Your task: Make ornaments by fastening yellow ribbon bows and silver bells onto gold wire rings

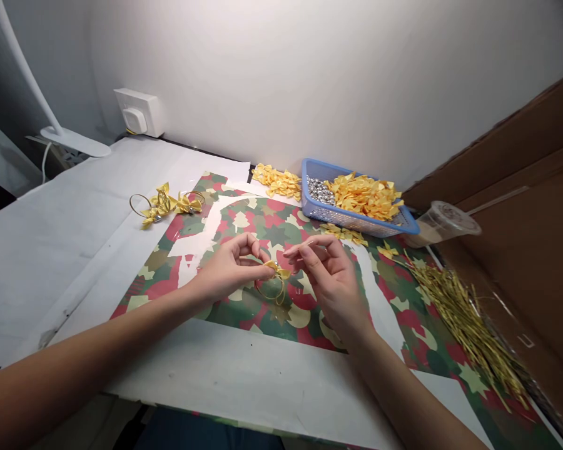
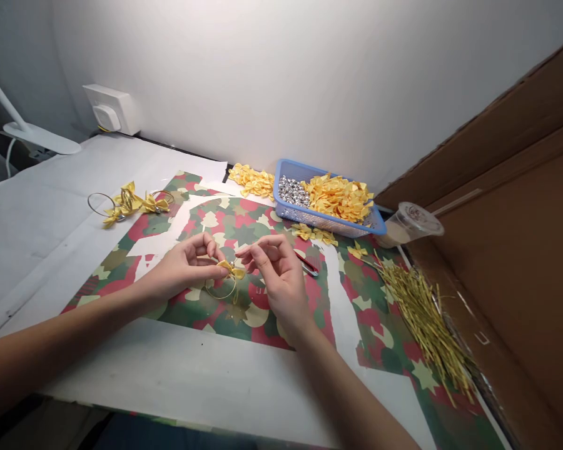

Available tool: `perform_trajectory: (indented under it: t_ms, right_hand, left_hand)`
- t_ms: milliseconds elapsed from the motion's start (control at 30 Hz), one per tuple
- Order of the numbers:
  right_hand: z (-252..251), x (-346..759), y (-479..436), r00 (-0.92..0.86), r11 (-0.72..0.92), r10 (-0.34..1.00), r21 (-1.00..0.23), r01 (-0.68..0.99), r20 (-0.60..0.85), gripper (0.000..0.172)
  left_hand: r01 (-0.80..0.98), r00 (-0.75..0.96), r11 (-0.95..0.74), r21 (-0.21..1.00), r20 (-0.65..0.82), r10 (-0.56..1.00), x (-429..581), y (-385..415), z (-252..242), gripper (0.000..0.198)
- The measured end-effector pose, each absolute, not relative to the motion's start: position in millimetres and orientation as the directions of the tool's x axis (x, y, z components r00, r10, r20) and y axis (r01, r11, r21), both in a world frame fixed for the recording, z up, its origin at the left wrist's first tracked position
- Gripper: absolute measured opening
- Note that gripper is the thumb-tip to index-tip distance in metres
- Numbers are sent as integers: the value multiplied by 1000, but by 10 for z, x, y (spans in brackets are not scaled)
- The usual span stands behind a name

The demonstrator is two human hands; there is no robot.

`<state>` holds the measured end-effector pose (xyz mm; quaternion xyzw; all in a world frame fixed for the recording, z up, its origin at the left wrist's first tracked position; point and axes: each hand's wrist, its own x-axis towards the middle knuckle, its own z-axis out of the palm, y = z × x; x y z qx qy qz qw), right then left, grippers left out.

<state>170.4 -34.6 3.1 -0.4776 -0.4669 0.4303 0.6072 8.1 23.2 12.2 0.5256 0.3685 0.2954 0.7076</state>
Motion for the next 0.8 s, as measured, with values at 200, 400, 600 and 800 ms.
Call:
perform_trajectory:
  t_ms: [200, 400, 600, 800]
  right_hand:
    - [23, 1715, -333, 215, 227, 954, -971, -70, 208, 9]
    - [22, 1760, -291, 250, 304, 931, -944, -127, 266, 10]
    - [49, 1796, -272, 326, 329, 907, -932, -153, 267, 12]
    - [81, 1857, -232, 388, 363, 881, -912, -190, 269, 16]
  left_hand:
    - [-2, 565, 272, 962, -223, 794, 83, 228, 132, 30]
    - [19, 572, 264, 964, -227, 788, 69, 227, 135, 30]
    - [24, 585, 270, 962, -233, 777, 72, 234, 116, 30]
    - [28, 591, 268, 963, -233, 773, 72, 236, 111, 30]
